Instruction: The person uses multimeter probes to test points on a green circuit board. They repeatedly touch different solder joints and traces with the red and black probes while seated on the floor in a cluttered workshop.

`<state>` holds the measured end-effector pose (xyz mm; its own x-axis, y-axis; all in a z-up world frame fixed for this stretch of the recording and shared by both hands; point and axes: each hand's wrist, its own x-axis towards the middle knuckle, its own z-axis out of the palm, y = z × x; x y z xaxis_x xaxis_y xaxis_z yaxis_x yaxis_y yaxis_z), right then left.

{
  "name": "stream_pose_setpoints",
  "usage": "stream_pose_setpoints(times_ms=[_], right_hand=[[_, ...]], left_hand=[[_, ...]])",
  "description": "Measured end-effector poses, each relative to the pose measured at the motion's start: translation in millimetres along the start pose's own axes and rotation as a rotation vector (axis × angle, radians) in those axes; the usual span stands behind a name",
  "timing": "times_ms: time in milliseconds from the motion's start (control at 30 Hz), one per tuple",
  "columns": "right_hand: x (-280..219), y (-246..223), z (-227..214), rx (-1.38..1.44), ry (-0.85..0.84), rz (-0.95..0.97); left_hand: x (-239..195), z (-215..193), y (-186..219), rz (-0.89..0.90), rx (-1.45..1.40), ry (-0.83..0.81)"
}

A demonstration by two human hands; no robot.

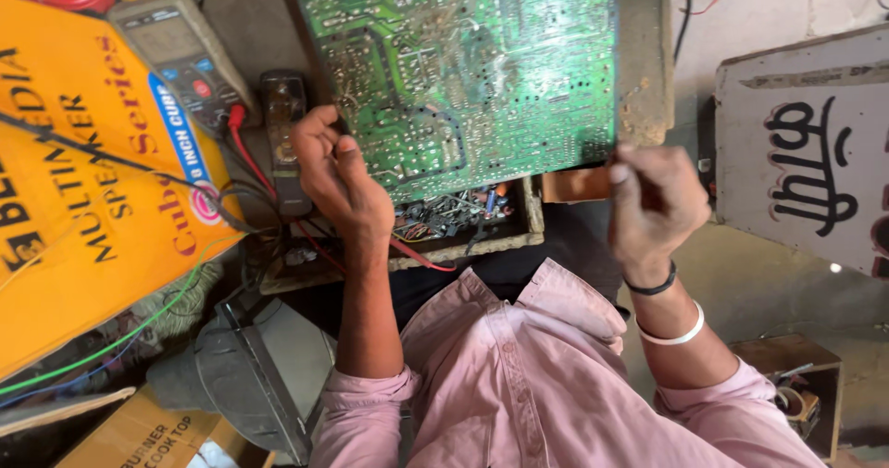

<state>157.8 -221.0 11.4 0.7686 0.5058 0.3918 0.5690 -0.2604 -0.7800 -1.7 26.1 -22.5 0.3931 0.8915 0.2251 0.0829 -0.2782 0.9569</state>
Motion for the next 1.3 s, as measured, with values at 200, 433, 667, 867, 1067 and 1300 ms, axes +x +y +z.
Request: stream_pose_setpoints(times_ms=[200,433,667,867,1067,1300], right_hand=[[9,5,-7,-0.091,0.09,0.033],[-1,7,-4,-0.149,0.049,-0.056],[-4,10,-1,-0.159,0.028,-0.079],[16,21,-22,0.341,0.251,0.359],[24,29,-34,0.618,0.252,0.395],[34,35,-41,-0.015,0.068,0.068]], left_hand=[[-1,-1,-3,-0.006,-0.008,-0.004],[-1,-2,-6,0.027,0.004,-0.009],[-2,-2,-9,0.012,-0.003,0.013],[-2,-2,-13,0.007,-0.051,0.003],[-3,-2,-12,-0.004,-0.021,0.008],[-5,-3,-10,-0.002,-0.027,0.01]])
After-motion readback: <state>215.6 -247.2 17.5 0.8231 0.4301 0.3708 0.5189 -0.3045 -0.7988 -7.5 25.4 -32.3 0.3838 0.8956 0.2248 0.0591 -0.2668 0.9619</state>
